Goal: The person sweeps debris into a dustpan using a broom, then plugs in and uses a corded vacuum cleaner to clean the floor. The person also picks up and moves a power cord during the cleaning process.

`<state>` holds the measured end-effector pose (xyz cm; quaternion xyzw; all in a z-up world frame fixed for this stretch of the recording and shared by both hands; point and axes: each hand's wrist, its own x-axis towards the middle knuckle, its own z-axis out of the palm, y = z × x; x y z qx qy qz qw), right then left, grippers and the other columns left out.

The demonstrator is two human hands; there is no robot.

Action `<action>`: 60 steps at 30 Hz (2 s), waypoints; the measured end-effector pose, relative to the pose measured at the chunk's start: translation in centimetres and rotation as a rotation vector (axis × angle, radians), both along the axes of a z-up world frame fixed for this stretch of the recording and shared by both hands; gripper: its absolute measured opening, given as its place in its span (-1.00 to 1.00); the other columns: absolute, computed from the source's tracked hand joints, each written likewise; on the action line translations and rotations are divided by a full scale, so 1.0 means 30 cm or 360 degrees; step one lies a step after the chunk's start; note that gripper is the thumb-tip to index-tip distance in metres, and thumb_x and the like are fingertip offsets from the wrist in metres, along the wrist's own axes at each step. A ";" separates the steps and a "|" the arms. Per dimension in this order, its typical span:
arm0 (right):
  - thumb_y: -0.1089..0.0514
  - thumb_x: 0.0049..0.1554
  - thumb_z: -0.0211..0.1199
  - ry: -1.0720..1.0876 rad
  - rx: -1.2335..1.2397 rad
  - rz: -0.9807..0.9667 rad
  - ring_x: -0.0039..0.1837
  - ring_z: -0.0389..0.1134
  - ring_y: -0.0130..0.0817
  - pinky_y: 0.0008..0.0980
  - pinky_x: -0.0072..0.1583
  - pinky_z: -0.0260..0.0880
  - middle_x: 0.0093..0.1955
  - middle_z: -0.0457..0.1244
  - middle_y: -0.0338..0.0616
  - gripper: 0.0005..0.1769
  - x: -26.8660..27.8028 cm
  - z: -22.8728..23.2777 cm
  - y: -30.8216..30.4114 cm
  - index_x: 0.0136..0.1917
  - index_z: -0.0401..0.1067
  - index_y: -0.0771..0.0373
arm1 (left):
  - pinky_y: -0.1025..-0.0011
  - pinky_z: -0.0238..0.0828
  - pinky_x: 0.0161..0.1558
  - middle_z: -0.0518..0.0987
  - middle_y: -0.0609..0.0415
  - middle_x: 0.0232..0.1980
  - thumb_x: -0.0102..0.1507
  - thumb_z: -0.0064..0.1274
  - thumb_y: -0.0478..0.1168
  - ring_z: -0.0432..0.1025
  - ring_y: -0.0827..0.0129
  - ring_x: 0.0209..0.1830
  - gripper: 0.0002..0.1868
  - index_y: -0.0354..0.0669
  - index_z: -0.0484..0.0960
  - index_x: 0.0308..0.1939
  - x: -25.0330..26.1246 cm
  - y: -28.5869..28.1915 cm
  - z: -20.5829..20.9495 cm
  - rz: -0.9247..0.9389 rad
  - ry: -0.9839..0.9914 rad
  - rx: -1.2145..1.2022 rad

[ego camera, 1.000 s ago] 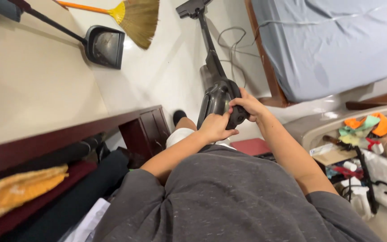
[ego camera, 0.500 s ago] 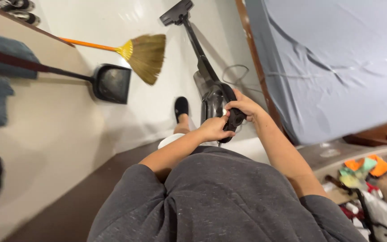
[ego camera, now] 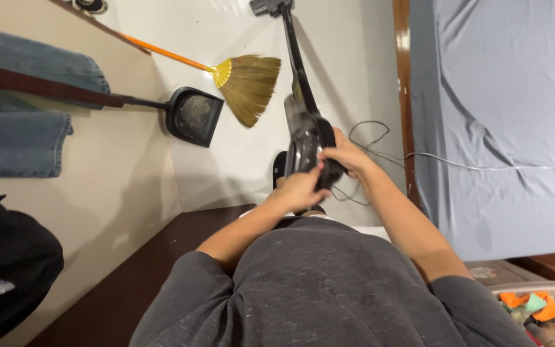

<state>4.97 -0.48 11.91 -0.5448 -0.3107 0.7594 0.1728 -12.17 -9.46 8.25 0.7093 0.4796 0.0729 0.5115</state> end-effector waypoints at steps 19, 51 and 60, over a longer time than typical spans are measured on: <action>0.02 0.23 0.09 0.0421 -0.0080 -0.0289 0.05 0.41 -0.34 -0.32 0.00 0.48 0.04 0.37 -0.18 -0.52 -0.169 -0.221 0.294 0.37 0.31 0.22 | 0.08 0.43 -0.10 0.63 -0.24 -0.16 0.28 0.13 -0.01 0.54 -0.11 -0.12 -0.45 -0.29 0.45 0.21 -0.062 0.161 -0.011 0.0952 -0.0301 0.0241; 0.12 0.10 0.22 0.0849 -0.0364 -0.0646 0.03 0.40 -0.17 -0.18 0.20 0.43 -0.08 0.37 -0.02 -0.74 -1.011 -0.464 1.023 -0.03 0.44 0.36 | 0.09 0.50 -0.26 0.63 -0.17 -0.36 0.05 0.29 -0.17 0.55 -0.12 -0.37 -0.20 -0.06 0.37 0.37 -0.853 1.018 -0.123 0.1123 0.0133 0.0781; 0.04 0.12 0.11 0.0892 -0.0459 -0.0832 0.21 0.35 -0.17 -0.17 0.36 0.26 0.08 0.35 -0.02 -0.59 -0.533 -0.171 0.638 0.10 0.41 0.39 | 0.04 0.45 -0.37 0.55 -0.17 -0.50 -0.05 0.29 -0.23 0.49 -0.11 -0.50 -0.12 -0.17 0.39 0.38 -0.576 0.799 0.191 0.0545 0.0017 0.0662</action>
